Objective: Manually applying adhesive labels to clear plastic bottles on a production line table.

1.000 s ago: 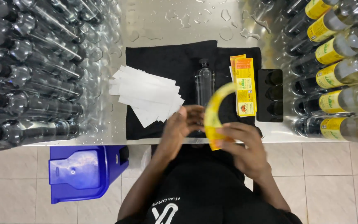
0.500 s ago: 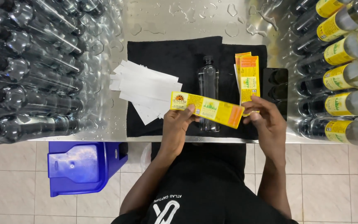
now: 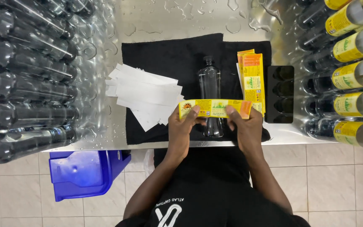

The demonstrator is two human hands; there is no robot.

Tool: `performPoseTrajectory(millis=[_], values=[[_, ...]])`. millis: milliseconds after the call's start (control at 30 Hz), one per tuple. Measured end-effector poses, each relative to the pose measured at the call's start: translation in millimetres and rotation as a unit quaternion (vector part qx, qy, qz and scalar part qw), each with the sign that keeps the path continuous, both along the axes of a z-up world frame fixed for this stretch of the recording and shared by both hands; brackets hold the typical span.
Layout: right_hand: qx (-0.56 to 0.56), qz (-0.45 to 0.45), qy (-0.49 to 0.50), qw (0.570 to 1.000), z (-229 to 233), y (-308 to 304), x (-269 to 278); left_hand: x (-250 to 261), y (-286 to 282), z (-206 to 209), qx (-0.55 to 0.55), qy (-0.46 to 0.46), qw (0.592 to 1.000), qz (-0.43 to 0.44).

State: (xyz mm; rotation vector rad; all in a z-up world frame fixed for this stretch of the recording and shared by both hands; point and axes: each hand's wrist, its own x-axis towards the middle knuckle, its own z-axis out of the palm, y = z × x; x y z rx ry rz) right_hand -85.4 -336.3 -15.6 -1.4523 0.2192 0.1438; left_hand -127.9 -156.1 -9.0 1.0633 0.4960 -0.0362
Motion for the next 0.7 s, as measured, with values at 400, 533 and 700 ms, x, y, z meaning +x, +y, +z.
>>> performPoseTrajectory(millis=[400,533,700], values=[[-0.128,0.011,0.092,0.987,8,0,38,28,4,9,0.075,-0.018,0.997,0.017],[-0.139,0.008,0.097,0.986,2,0,42,33,6,3,0.061,-0.009,0.998,0.019],[-0.14,0.013,0.093,0.986,4,4,44,35,7,-1,0.054,0.011,0.998,0.01]])
